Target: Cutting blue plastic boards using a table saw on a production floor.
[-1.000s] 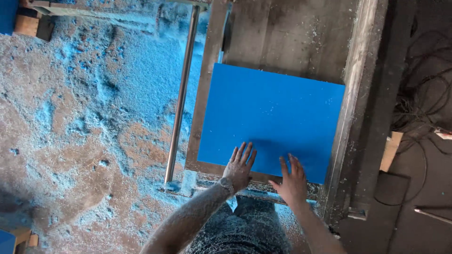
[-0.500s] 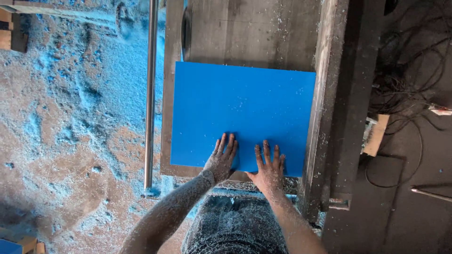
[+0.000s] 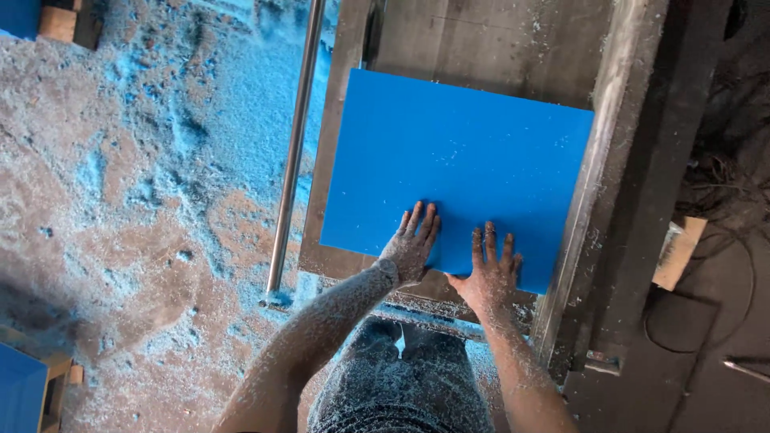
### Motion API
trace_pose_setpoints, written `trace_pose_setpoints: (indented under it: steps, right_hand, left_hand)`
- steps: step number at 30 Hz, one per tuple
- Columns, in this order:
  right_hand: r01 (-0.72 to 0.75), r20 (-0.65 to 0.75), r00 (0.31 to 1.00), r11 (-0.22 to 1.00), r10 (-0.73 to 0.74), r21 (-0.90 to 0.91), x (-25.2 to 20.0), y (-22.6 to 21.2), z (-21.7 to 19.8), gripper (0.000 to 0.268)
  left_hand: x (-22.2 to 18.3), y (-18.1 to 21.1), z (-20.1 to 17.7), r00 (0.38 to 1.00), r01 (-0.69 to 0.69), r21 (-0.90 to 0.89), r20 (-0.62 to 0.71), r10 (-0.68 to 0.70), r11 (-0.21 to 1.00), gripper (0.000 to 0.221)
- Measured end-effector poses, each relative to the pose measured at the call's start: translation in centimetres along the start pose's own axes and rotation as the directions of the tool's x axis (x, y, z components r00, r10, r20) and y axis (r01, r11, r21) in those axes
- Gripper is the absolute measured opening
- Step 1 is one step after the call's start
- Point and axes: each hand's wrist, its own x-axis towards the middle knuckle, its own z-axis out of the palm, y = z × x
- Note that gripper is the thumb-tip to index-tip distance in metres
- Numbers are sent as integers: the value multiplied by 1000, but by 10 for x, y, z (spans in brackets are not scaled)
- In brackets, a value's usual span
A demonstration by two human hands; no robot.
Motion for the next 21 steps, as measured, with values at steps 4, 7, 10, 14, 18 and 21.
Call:
trace_pose_setpoints:
  steps: [4, 7, 10, 14, 18, 21]
  right_hand:
    - [3, -60, 998, 999, 1, 54, 4, 3, 7, 117]
    - [-3, -56, 998, 999, 5, 38, 4, 5, 10, 117]
    - [-12, -40, 999, 999, 13, 33, 8, 3, 3, 117]
    - [-42, 12, 999, 999, 42, -1, 13, 3, 2, 117]
    - [-69, 45, 997, 997, 67, 39, 19, 3, -8, 118]
    - [-68, 69, 996, 996, 64, 52, 25, 3, -16, 120]
  left_hand:
    - [3, 0, 6, 999, -5, 18, -37, 6, 1000, 109]
    - [4, 0, -1, 1000, -13, 17, -15, 14, 1000, 107]
    - [6, -2, 3, 999, -17, 52, -38, 19, 999, 105]
    - [11, -4, -7, 999, -40, 111, 6, 39, 993, 107]
    - [16, -9, -13, 997, -69, 105, -33, 73, 992, 110]
    - [23, -13, -11, 998, -56, 64, -21, 57, 996, 112]
